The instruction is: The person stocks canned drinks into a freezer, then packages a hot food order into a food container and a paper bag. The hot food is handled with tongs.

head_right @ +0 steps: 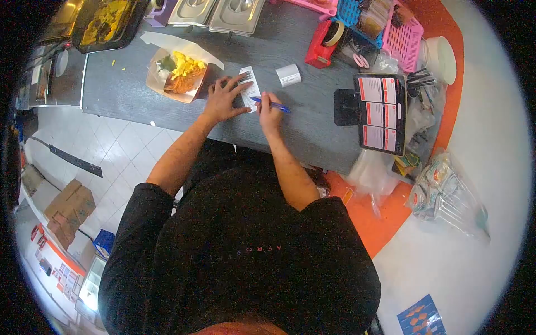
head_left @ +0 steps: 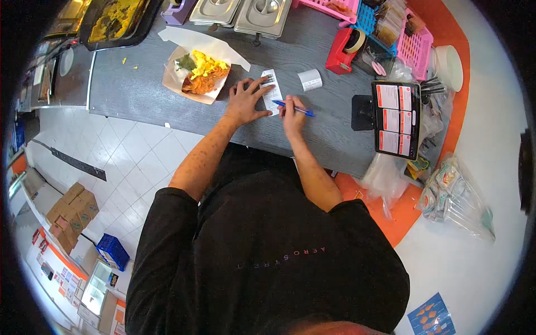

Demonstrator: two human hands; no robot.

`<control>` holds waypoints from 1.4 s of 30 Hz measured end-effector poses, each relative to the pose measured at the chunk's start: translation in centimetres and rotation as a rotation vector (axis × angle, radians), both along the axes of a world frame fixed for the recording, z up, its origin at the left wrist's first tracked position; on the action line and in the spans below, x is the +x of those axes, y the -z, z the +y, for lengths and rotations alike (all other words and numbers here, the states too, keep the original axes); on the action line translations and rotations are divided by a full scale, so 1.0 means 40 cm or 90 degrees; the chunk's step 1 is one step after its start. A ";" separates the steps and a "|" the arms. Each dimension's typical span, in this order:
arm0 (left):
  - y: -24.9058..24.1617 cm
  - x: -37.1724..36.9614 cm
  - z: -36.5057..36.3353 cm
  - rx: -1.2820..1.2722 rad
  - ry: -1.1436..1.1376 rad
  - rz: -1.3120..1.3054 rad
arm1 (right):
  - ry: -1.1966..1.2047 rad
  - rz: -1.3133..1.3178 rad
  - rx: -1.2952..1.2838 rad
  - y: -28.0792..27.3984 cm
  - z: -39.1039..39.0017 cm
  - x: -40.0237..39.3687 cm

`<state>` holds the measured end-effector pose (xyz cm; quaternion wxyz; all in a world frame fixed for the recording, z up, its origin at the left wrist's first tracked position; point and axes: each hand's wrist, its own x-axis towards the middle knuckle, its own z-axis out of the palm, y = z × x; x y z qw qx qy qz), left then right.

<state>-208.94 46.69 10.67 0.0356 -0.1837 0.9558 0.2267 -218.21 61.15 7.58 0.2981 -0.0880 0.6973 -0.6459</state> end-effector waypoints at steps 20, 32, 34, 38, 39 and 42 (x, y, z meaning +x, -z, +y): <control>0.001 -0.002 0.004 0.000 -0.002 -0.013 | -0.023 0.332 0.135 0.014 0.026 0.031; 0.007 0.000 0.002 0.010 -0.004 -0.017 | -0.104 0.373 0.154 0.050 0.068 0.040; 0.007 -0.001 0.001 0.013 -0.005 -0.014 | 0.042 0.360 0.166 0.036 0.056 0.033; 0.004 -0.002 0.002 0.009 -0.003 -0.007 | 0.002 0.338 0.140 0.032 0.031 0.017; 0.003 -0.003 0.001 0.009 -0.005 -0.010 | 0.002 0.378 0.135 0.034 0.013 0.009; 0.000 -0.003 0.001 0.014 -0.007 -0.016 | -0.030 0.400 0.133 0.009 -0.013 0.015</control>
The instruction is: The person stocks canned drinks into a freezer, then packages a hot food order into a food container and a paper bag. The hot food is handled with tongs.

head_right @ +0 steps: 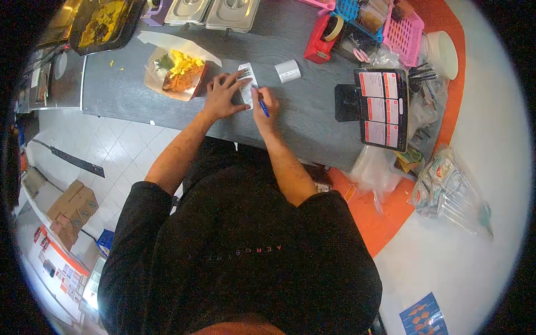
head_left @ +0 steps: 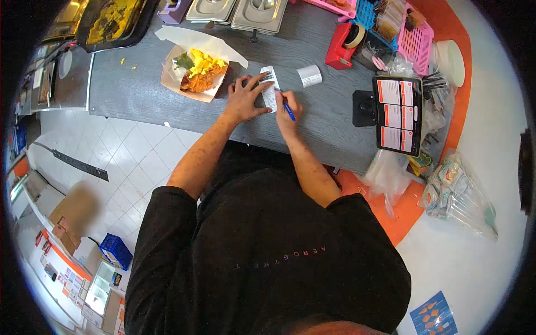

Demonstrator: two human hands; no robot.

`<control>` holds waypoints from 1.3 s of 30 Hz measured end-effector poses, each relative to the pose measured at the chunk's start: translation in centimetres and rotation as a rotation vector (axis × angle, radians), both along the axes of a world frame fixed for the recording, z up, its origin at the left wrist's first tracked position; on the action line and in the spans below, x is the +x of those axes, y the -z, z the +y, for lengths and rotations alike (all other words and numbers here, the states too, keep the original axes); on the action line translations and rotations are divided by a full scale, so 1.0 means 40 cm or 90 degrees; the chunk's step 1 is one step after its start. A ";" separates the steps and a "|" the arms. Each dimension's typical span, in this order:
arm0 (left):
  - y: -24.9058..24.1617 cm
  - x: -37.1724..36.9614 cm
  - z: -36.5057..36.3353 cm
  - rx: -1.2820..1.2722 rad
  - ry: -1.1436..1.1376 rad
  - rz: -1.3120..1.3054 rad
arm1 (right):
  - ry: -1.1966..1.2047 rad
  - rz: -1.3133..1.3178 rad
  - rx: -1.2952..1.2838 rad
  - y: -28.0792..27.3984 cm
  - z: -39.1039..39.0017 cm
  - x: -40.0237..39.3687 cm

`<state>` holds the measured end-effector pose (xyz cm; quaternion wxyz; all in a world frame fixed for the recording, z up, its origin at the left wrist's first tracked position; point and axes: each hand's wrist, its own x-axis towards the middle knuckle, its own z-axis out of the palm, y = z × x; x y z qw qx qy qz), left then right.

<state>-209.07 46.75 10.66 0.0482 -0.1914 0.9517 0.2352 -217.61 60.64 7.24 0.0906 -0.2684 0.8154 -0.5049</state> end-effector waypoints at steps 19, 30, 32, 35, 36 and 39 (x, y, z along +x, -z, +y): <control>-0.184 0.043 -0.196 -0.095 -0.015 0.448 | -0.189 0.247 -0.006 -0.135 -0.177 -0.104; -0.175 0.172 -0.605 -0.018 -0.089 -0.143 | -0.365 0.196 0.243 -0.258 -0.321 0.140; -0.103 0.233 -0.546 -0.197 -0.172 0.118 | -0.347 0.244 0.293 -0.235 -0.323 0.181; -0.025 0.287 -0.450 -0.103 -0.309 0.177 | -0.108 0.037 0.125 -0.174 -0.312 0.231; -0.061 0.291 -0.407 0.047 -0.387 0.170 | -0.102 0.039 0.124 -0.159 -0.315 0.226; -0.032 0.320 -0.298 0.260 -0.488 0.237 | -0.019 -0.220 0.096 -0.133 -0.304 0.213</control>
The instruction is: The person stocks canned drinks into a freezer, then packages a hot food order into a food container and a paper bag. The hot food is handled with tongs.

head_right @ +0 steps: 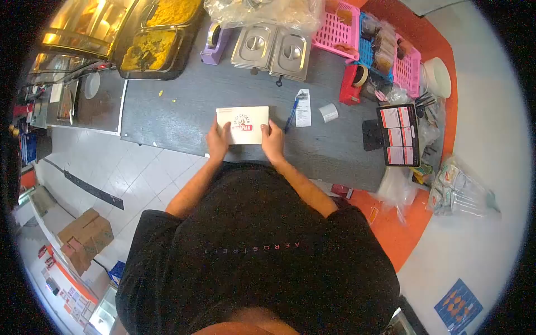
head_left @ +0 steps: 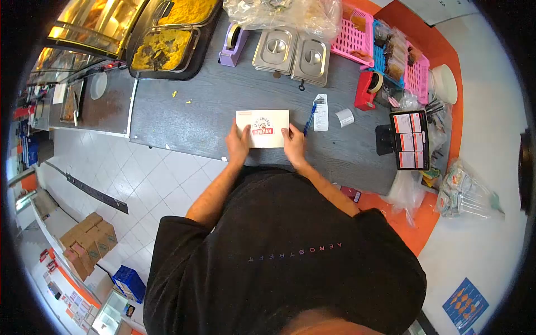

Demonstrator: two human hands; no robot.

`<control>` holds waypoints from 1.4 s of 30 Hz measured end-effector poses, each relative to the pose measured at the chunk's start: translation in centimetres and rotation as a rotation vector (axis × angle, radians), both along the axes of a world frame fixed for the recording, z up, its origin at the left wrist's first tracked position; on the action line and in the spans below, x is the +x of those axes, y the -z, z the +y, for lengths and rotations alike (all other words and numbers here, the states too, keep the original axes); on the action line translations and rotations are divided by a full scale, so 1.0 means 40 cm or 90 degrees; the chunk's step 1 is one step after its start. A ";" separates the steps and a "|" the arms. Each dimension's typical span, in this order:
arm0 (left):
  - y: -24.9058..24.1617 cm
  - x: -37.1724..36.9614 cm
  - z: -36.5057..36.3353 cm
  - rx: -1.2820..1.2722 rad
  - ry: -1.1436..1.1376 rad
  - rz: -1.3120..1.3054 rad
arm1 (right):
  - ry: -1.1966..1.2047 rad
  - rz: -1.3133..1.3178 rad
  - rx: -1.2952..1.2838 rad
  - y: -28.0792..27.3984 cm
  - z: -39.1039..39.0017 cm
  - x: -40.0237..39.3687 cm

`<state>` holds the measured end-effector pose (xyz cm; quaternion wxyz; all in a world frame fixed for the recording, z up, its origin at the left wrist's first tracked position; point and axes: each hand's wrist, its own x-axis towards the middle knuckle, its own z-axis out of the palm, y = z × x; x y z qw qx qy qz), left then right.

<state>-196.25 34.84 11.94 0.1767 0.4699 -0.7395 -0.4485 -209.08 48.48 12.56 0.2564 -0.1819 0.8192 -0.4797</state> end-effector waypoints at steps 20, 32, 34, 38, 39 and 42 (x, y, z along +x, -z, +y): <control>-0.060 0.094 -0.013 0.283 -0.039 0.117 | -0.113 -0.141 -0.040 -0.021 0.007 -0.146; 0.093 0.122 -0.018 0.082 0.132 -0.060 | -0.064 0.052 -0.008 0.134 0.070 -0.110; 0.113 0.111 -0.035 0.011 0.130 -0.123 | -0.114 0.012 -0.025 0.140 0.075 -0.124; -0.081 0.032 -0.068 -0.213 0.266 -0.173 | -0.371 0.286 0.029 -0.090 0.071 -0.135; -0.109 0.018 -0.072 -0.255 0.459 -0.161 | -0.515 0.333 0.055 -0.114 0.070 -0.140; -0.163 -0.011 -0.041 -0.297 0.679 -0.205 | -0.684 0.433 0.078 -0.113 0.084 -0.143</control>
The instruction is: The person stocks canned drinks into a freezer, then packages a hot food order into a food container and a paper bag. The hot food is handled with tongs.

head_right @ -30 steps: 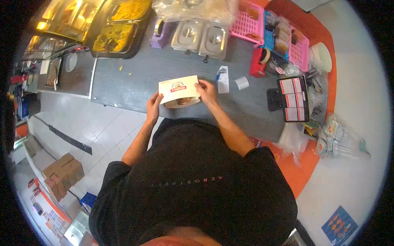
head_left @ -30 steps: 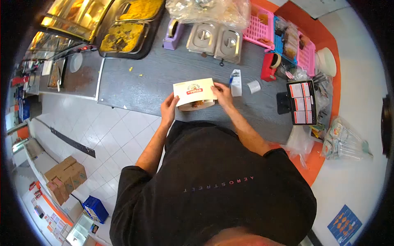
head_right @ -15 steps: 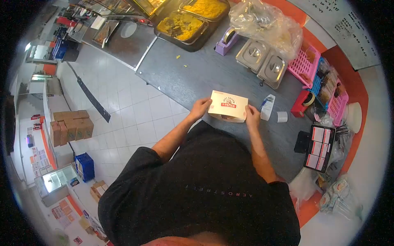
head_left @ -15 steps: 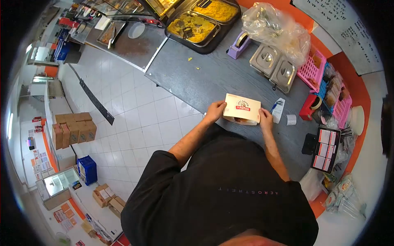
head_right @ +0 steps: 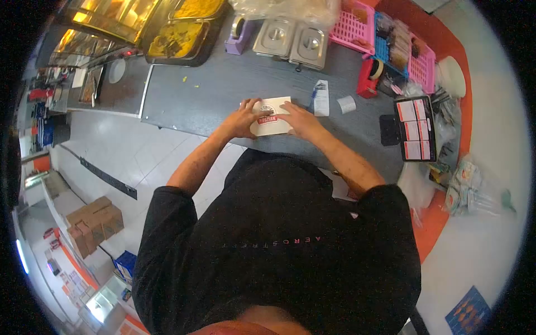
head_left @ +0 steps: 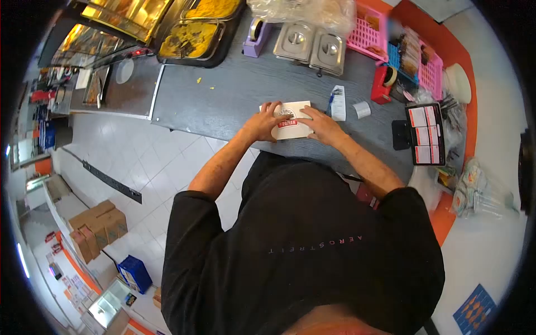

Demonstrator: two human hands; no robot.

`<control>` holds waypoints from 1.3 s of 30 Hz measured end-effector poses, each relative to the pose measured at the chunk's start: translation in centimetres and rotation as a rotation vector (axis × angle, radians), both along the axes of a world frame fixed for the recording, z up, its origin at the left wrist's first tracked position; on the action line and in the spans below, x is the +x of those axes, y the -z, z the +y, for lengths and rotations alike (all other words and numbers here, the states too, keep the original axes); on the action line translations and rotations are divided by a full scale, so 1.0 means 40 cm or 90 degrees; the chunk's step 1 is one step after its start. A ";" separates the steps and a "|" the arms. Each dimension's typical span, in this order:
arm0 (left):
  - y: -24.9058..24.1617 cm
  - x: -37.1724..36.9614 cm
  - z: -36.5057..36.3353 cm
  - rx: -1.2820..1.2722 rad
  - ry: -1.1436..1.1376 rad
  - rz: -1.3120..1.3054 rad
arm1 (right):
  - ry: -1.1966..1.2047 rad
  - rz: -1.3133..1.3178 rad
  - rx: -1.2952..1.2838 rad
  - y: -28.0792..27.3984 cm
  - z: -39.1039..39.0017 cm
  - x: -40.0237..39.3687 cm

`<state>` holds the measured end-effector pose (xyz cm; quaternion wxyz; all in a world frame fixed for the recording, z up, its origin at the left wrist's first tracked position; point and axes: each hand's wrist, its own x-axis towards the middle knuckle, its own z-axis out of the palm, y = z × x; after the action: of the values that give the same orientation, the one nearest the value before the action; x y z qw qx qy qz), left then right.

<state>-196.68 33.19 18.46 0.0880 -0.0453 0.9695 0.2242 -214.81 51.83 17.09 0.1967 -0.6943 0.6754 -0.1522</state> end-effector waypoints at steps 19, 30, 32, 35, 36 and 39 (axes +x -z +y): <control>0.072 0.014 0.154 -0.127 0.000 -0.024 | 0.371 0.072 -0.291 0.138 0.242 -0.148; -0.040 -0.202 0.318 0.026 -0.293 0.159 | 0.627 -0.733 -0.138 -0.001 0.273 -0.313; -0.117 -0.248 0.332 0.500 -0.415 0.098 | 0.566 -0.758 -0.147 -0.113 0.273 -0.259; -0.205 -0.276 0.384 1.035 -0.544 0.128 | 0.505 -0.782 -0.190 -0.221 0.273 -0.191; -0.214 -0.280 0.394 0.821 -0.487 0.338 | 0.504 -0.780 -0.224 -0.249 0.273 -0.178; -0.316 -0.270 0.402 0.233 -0.387 0.540 | 0.523 -0.785 -0.266 -0.319 0.286 -0.152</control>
<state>-207.48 49.29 31.11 -0.3723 -0.2127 0.8085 0.4030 -220.89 63.26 29.85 0.3303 -0.1996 0.6044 -0.6969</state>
